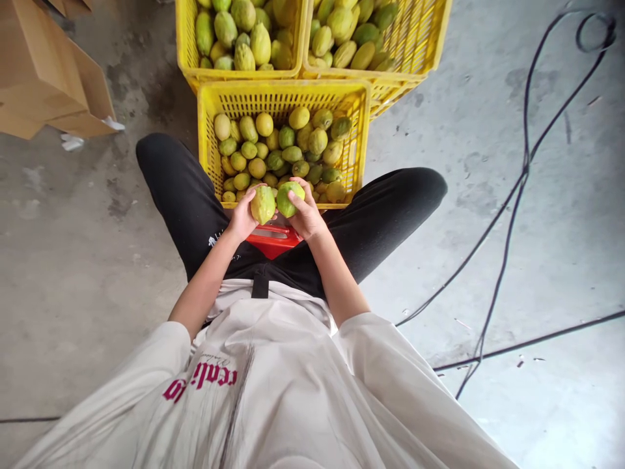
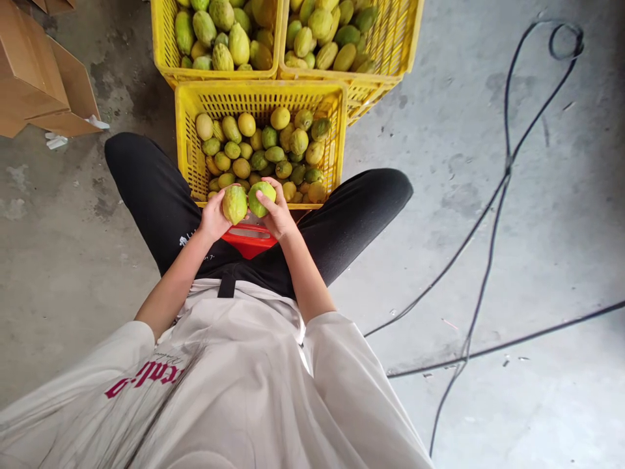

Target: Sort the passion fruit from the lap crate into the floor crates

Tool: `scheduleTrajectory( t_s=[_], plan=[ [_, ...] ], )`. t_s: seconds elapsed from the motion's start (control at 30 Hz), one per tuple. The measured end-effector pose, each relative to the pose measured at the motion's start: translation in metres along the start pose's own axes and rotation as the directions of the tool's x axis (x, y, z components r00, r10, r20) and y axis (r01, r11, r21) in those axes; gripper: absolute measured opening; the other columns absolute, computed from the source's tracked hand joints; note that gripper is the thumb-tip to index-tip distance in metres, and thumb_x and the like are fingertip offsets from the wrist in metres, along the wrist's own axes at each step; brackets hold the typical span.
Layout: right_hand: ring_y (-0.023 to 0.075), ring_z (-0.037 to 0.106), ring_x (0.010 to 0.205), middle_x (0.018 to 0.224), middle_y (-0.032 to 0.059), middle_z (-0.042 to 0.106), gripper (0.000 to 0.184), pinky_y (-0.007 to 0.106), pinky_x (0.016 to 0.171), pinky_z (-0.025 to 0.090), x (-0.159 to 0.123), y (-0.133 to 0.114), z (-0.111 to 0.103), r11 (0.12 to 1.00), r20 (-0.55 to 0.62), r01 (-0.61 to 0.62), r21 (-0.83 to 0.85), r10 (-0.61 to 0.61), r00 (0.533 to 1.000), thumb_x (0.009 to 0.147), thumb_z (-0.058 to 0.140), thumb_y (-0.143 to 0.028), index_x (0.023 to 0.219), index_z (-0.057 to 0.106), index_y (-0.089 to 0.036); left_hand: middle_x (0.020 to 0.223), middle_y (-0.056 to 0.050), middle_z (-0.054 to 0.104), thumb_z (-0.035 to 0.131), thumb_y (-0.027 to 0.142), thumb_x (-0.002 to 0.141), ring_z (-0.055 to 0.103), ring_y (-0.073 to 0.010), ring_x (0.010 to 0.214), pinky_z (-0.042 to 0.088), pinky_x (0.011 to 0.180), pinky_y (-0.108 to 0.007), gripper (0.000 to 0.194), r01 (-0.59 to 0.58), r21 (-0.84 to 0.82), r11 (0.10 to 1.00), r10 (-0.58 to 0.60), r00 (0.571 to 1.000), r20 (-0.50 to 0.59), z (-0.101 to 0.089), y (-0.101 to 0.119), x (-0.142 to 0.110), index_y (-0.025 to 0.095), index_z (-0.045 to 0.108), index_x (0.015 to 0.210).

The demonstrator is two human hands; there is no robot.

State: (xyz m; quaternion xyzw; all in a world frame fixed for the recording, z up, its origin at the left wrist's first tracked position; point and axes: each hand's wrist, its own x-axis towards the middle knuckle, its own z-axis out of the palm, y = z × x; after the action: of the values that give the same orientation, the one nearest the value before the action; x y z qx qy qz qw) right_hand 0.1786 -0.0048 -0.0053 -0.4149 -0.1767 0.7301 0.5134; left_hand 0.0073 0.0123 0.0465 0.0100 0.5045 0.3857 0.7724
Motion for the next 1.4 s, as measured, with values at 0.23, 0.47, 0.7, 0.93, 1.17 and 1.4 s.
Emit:
scheduleTrajectory(
  t_s=[0.23, 0.47, 0.7, 0.93, 1.17, 1.4],
  plan=[
    [0.0283, 0.077, 0.12, 0.118, -0.0022, 0.071, 0.068, 0.044, 0.092, 0.069, 0.002, 0.0, 0.005, 0.999, -0.116, 0.023, 0.034, -0.019, 0.993, 0.07, 0.099, -0.051, 0.121, 0.056, -0.037, 0.146, -0.008, 0.078, 0.045, 0.019, 0.115, 0.075, -0.0284, 0.139, 0.066, 0.114, -0.045, 0.049, -0.074, -0.058, 0.996, 0.073, 0.997, -0.021, 0.001, -0.002, 0.0, 0.029, 0.06, 0.161],
    [0.0241, 0.073, 0.105, 0.119, -0.0012, 0.07, 0.07, 0.034, 0.073, 0.065, 0.004, 0.006, -0.002, 1.0, -0.213, 0.02, -0.022, -0.024, 0.977, 0.067, 0.102, -0.057, 0.118, 0.059, -0.036, 0.151, -0.006, 0.074, 0.063, 0.011, 0.109, 0.069, -0.0248, 0.148, 0.059, 0.122, -0.041, 0.05, -0.094, -0.024, 0.995, 0.093, 0.995, -0.02, 0.001, -0.008, 0.001, 0.034, 0.068, 0.153],
    [0.0187, 0.067, 0.086, 0.102, -0.003, 0.067, 0.074, 0.027, 0.061, 0.058, 0.0, 0.006, 0.0, 0.996, -0.201, 0.02, -0.085, -0.037, 0.979, 0.062, 0.106, -0.059, 0.115, 0.06, -0.035, 0.143, -0.005, 0.075, 0.055, 0.015, 0.115, 0.072, -0.0192, 0.137, 0.056, 0.124, -0.039, 0.036, -0.07, 0.053, 0.996, 0.073, 0.995, -0.064, 0.0, -0.01, 0.004, 0.028, 0.068, 0.146],
    [0.0153, 0.064, 0.075, 0.093, -0.0063, 0.064, 0.076, 0.026, 0.058, 0.057, 0.0, 0.008, -0.001, 0.994, -0.185, 0.029, -0.11, -0.049, 0.982, 0.061, 0.106, -0.058, 0.114, 0.057, -0.033, 0.144, -0.007, 0.074, 0.054, 0.013, 0.114, 0.071, -0.0194, 0.138, 0.057, 0.122, -0.037, 0.044, -0.059, 0.018, 0.998, 0.06, 0.996, -0.068, 0.003, -0.009, 0.002, 0.03, 0.063, 0.154],
    [0.0146, 0.065, 0.086, 0.105, -0.0055, 0.065, 0.072, 0.023, 0.066, 0.059, 0.008, 0.02, -0.002, 0.991, -0.238, 0.06, -0.121, -0.087, 0.967, 0.064, 0.103, -0.056, 0.114, 0.056, -0.034, 0.145, -0.005, 0.074, 0.059, 0.014, 0.112, 0.072, -0.0183, 0.135, 0.058, 0.119, -0.036, 0.047, -0.06, -0.009, 0.998, 0.059, 0.995, -0.082, 0.0, -0.012, 0.007, 0.034, 0.064, 0.154],
    [0.0216, 0.068, 0.102, 0.109, -0.0014, 0.071, 0.069, 0.031, 0.081, 0.062, 0.011, 0.012, -0.001, 0.998, -0.211, -0.002, -0.067, -0.012, 0.977, 0.062, 0.101, -0.057, 0.117, 0.067, -0.031, 0.147, -0.006, 0.074, 0.052, 0.018, 0.117, 0.072, -0.0192, 0.134, 0.059, 0.12, -0.038, 0.036, -0.106, 0.004, 0.994, 0.106, 0.989, -0.107, 0.0, -0.008, 0.007, 0.028, 0.065, 0.149]
  ],
)
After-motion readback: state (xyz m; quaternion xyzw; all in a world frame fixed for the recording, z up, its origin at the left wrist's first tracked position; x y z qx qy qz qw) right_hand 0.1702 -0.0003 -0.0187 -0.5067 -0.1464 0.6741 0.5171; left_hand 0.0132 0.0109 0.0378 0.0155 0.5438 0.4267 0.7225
